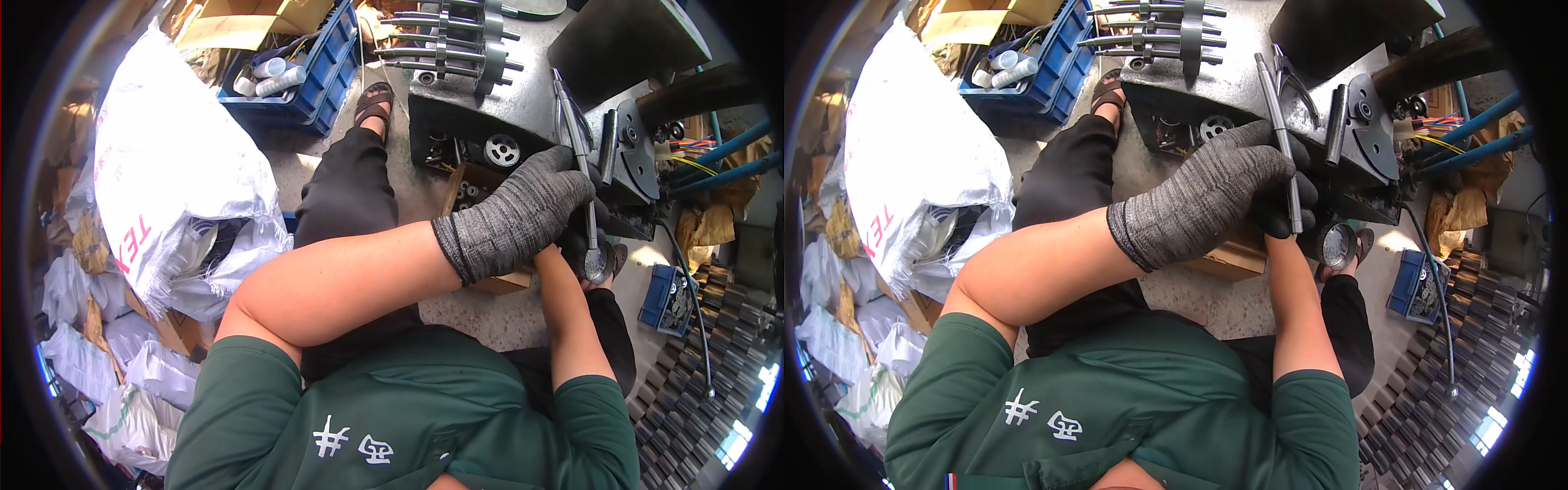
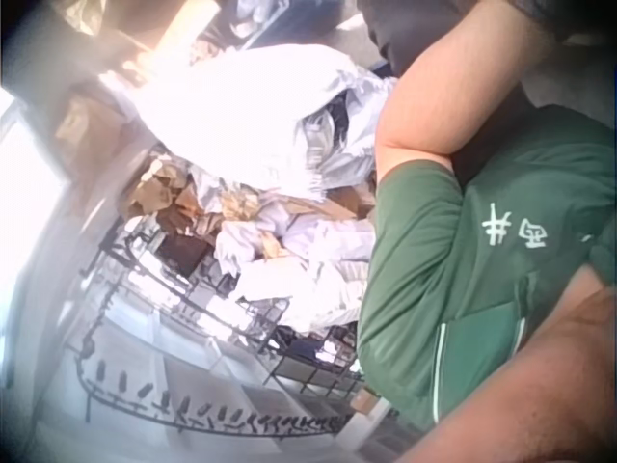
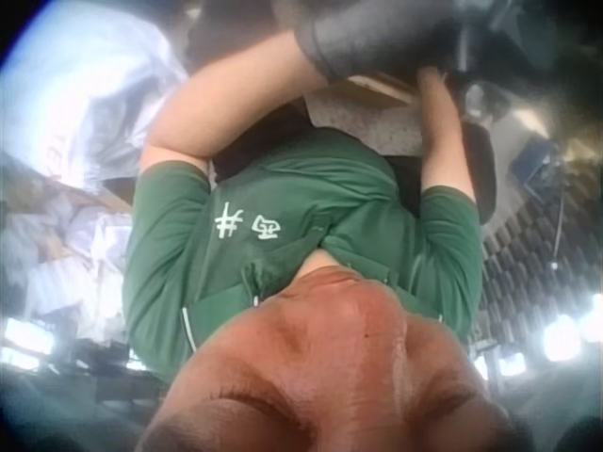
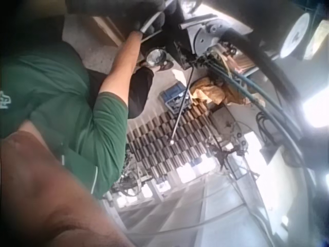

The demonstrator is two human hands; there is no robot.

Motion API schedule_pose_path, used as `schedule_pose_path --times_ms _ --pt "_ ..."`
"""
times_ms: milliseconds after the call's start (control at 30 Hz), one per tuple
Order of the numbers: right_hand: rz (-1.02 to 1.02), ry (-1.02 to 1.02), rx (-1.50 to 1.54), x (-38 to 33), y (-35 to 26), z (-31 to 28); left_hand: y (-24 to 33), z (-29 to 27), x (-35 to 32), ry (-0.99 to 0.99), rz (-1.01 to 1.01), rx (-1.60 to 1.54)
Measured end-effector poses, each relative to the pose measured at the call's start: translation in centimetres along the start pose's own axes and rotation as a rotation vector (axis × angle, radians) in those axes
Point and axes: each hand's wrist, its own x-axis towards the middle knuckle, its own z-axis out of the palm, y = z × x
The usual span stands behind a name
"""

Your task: Assemble and press metal parts using a hydraulic press machine.

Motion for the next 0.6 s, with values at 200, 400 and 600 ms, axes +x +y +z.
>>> schedule_pose_path --times_ms 200,400,600 --pt "-0.013 -0.042 0.048 0.4 -3.6 0.2 0.8 0.1 -0.8 -0.005 -0.068 -0.224" --pt "-0.021 -0.086 0.081 1.1 -5.0 -2.2 1.0 0.8 -0.9 0.011 -0.121 -0.281" --pt "-0.030 -0.142 0.106 -1.2 -6.1 -3.9 0.5 1.8 -0.4 0.005 -0.137 -0.207"
